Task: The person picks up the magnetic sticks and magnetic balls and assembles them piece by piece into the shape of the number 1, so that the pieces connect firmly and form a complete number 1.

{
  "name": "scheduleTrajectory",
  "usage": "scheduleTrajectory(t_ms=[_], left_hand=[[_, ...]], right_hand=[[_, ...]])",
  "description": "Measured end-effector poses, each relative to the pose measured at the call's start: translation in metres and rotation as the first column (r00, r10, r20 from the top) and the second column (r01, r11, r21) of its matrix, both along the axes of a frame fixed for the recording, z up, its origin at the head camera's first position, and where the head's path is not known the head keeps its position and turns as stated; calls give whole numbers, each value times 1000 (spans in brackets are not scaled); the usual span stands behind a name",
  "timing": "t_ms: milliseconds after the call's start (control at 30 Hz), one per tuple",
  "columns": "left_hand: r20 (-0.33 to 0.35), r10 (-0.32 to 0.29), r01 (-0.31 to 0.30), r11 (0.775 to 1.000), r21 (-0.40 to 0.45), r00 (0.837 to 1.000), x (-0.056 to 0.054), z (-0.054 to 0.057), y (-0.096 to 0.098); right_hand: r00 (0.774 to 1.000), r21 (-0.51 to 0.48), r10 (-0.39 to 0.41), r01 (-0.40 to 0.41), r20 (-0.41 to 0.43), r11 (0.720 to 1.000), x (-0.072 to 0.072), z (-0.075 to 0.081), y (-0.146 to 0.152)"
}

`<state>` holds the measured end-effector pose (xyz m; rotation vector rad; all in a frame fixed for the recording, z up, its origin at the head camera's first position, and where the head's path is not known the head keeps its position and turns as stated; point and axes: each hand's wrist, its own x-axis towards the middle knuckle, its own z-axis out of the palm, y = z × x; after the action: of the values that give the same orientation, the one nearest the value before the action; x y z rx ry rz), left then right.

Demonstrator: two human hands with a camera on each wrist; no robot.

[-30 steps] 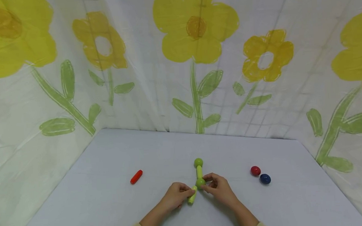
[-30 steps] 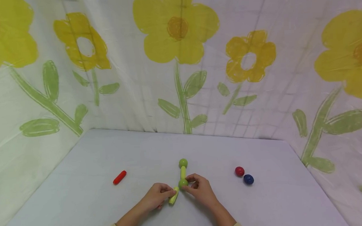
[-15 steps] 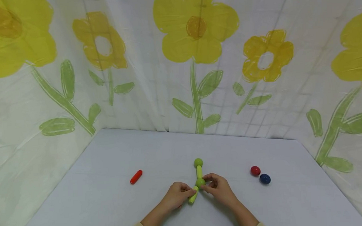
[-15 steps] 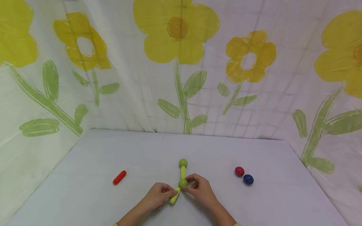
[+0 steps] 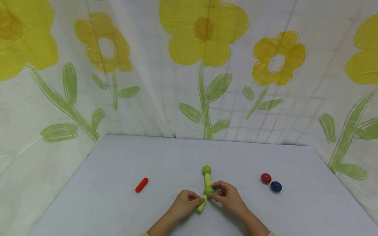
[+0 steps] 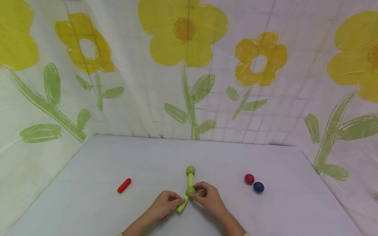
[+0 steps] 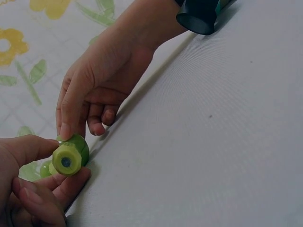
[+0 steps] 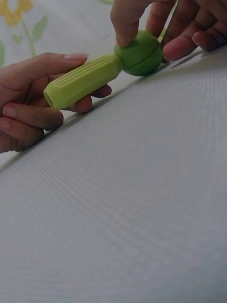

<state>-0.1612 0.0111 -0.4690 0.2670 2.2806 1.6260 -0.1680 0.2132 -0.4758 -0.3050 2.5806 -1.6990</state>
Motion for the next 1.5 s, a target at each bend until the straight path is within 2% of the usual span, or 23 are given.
scheduleTrajectory(t_ms=[367, 567, 800, 1033, 1233, 1500], left_hand=[[-4, -7, 6, 1000, -2, 1000, 0, 1, 0], [1, -7, 7, 1000, -1, 1000, 0, 0, 0], [-22, -23, 23, 1000, 3, 999, 1, -1, 1], [-21, -41, 41, 999, 13, 999, 0, -1, 1], [-13, -42, 42, 999, 12, 999, 0, -1, 1], [2, -66, 66, 997, 33, 998, 0, -2, 6]], right_hand=[[1000, 11, -13, 13, 8, 1000, -1, 0, 0], [1000, -16, 13, -12, 8, 1000, -1, -2, 1], [996, -34, 54, -57, -71, 998, 1, -3, 4], [1000, -27, 7, -6, 20, 1000, -1, -2, 1], [1000, -32, 4, -4, 16, 999, -1, -2, 0], [1000, 20, 17, -17, -21, 1000, -1, -3, 0]])
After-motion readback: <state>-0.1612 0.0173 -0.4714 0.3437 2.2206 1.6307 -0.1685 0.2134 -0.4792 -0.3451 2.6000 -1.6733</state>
